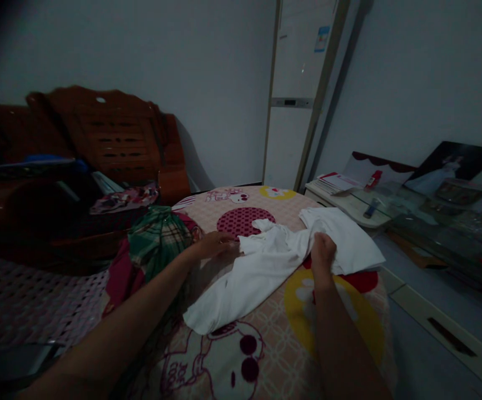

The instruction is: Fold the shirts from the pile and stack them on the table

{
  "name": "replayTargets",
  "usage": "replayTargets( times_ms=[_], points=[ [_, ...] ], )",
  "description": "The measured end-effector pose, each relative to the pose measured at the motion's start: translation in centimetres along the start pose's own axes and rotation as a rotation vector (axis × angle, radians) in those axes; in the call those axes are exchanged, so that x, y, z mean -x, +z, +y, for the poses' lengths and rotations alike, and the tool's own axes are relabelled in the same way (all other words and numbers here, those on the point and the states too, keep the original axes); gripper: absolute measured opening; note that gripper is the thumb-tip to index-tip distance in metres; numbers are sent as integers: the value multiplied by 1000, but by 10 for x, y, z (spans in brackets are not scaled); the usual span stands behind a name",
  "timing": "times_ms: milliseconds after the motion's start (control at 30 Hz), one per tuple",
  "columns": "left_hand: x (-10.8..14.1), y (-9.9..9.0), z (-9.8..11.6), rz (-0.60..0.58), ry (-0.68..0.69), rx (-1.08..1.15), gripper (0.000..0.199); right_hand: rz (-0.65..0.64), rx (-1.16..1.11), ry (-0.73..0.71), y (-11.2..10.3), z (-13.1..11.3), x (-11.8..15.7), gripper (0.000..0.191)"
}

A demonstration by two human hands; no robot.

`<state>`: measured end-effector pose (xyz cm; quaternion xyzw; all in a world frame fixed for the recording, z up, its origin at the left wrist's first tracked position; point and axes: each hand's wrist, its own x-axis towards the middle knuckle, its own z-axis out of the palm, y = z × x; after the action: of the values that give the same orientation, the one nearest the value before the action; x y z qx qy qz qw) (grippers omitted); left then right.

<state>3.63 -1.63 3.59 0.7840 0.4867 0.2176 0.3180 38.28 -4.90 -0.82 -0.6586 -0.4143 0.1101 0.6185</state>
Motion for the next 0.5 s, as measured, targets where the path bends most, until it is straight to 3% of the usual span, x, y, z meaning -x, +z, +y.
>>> replayTargets(
  times_ms=[100,167,300,400,500],
  points=[
    [-20,29,7,113,-5,-112,20,-26,98,-15,6,-6,6,42],
    [-33,45,17,185,-40,-174,23,-153,170,-52,9,-9,9,40],
    [-51,67,37,95,-89,-237,30,-349,287,-188,14,-11,15,33],
    [-51,66,45,14,-63,-292,20,-294,374,-260,14,-9,16,30],
    [-34,46,42,-27,9,-335,16,-139,532,-255,11,-7,15,33]
  ],
)
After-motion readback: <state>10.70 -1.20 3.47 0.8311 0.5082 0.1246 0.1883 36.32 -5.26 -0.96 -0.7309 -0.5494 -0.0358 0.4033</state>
